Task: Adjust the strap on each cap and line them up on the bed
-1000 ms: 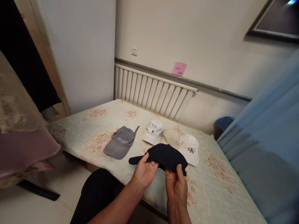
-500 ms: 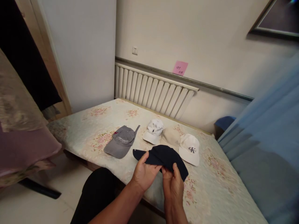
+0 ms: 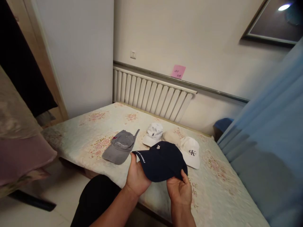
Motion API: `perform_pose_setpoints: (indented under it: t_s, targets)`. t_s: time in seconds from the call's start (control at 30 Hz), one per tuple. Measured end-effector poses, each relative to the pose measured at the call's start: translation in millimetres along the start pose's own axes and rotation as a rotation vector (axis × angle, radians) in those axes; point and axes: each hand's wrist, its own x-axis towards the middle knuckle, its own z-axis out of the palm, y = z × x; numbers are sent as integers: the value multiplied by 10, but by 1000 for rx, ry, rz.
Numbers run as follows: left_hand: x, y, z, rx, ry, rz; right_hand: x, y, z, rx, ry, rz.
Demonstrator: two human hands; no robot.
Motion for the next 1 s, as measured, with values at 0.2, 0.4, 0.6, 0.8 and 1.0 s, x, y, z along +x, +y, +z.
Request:
perform_pose_setpoints:
  t_s: [0.2,0.4,0.6,0.8,1.0]
  targets:
    - [-18,6,-180,-1,62,-21,53,-103,-34,-11,57,17]
    - [-20,-22,-115,-11,157,-127,152,-166,-154,-62,139,89]
    - [-62,-42,2,9,457,-259,137,-173,-273,-220,56,95]
    - [-103,-62,-90,23,580,-342,-151,-111,-201,-214,-116,179]
    - [-106,-92,-224,-20,482,-358,-230,-60,-257,-213,-93,335]
